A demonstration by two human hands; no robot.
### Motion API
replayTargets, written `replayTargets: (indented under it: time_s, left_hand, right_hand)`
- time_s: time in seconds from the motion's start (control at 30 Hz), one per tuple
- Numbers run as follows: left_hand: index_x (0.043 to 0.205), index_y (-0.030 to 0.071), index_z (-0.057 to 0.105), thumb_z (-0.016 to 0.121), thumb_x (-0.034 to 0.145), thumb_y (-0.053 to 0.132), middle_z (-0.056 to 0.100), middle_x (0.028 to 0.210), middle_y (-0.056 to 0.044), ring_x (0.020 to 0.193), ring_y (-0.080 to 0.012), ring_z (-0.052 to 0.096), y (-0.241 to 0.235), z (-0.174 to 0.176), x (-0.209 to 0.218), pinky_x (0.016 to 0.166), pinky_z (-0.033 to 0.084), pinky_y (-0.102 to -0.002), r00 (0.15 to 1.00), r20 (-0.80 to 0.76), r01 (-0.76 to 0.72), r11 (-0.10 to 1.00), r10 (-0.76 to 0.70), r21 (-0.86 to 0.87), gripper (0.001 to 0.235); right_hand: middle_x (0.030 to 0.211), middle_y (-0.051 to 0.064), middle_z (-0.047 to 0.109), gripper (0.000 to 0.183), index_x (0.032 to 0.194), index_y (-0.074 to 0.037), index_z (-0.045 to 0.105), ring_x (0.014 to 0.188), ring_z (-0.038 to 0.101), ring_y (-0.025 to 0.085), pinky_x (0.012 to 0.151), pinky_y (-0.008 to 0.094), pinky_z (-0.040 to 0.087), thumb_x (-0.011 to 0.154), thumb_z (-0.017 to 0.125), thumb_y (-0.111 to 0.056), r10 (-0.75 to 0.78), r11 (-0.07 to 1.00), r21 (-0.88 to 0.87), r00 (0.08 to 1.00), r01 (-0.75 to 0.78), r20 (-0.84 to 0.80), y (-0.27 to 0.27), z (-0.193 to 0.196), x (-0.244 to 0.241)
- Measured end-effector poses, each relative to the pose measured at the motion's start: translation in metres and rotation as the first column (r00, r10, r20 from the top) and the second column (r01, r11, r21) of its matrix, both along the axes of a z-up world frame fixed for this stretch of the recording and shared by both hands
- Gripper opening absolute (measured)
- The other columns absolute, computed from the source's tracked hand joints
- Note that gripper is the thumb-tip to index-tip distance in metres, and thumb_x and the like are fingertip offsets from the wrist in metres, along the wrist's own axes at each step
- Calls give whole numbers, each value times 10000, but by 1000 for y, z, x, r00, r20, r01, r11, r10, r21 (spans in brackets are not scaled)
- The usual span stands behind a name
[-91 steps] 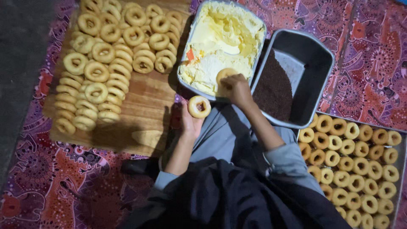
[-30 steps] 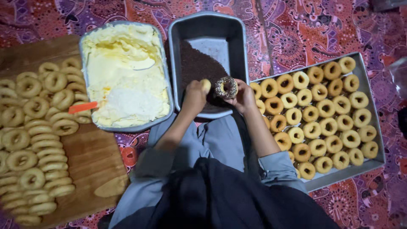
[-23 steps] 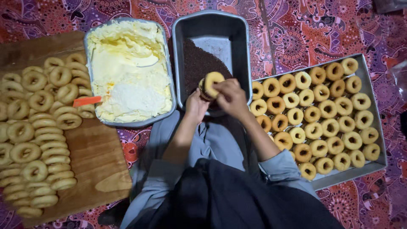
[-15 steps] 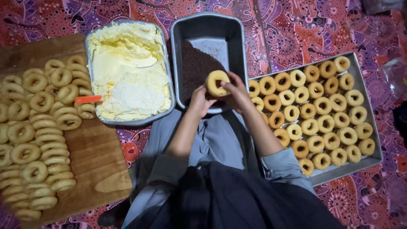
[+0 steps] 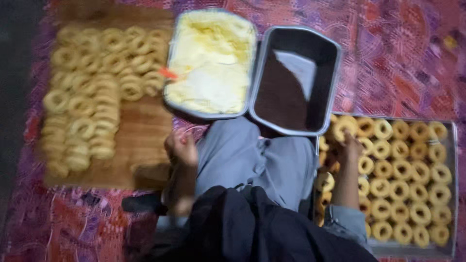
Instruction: The person sits on the floor and repeatedly picks up ring-shaped doughnuts, inserts a white creamy filling into the center, then rolls the filled doughnut in a dark granular topping before placing it on a metal tray. The process is repeated for many doughnuts.
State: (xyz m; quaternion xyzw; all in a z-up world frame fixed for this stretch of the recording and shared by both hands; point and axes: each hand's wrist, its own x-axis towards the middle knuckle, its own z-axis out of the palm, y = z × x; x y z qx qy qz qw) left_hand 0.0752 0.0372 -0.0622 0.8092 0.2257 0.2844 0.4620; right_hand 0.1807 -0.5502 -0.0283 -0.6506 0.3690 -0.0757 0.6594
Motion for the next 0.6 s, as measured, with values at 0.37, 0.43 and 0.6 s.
replayTargets:
  time_s: [0.37,0.43,0.6]
  left_hand:
    - [1102,90,550,734,940,205,639,1081,-69,1000,-191,628,262,-30,-66,926,538,-337,569,-531,-688,717,628,111,270]
    - [1114,102,521,744,928,198,618,1095,-63,1014,-185,621,271,-24,-59,928,542,-338,597,-498,-706,706,629,46,305]
    - [1143,132,448,768,899,182,565,1128,-46,1047,-170,604,216,7,-54,934,553,-342,743,-23,-597,646,669,-476,405]
  right_hand:
    - [1173,249,518,415,1213,42,618,1097,496,409,894,545,417,839,770,-52,-47,188,-941,959,282,278,92,51,4]
    - [1182,206,564,367,1212,34,606,1119,553,357,975,525,445,879,749,-19,60,303,-902,938,309,341,128,52,6]
    - [1061,100,658,206,1299,19,550,913,661,146,823,275,571,1102,565,-39,526,824,-481,721,-299,452,261,33,-28]
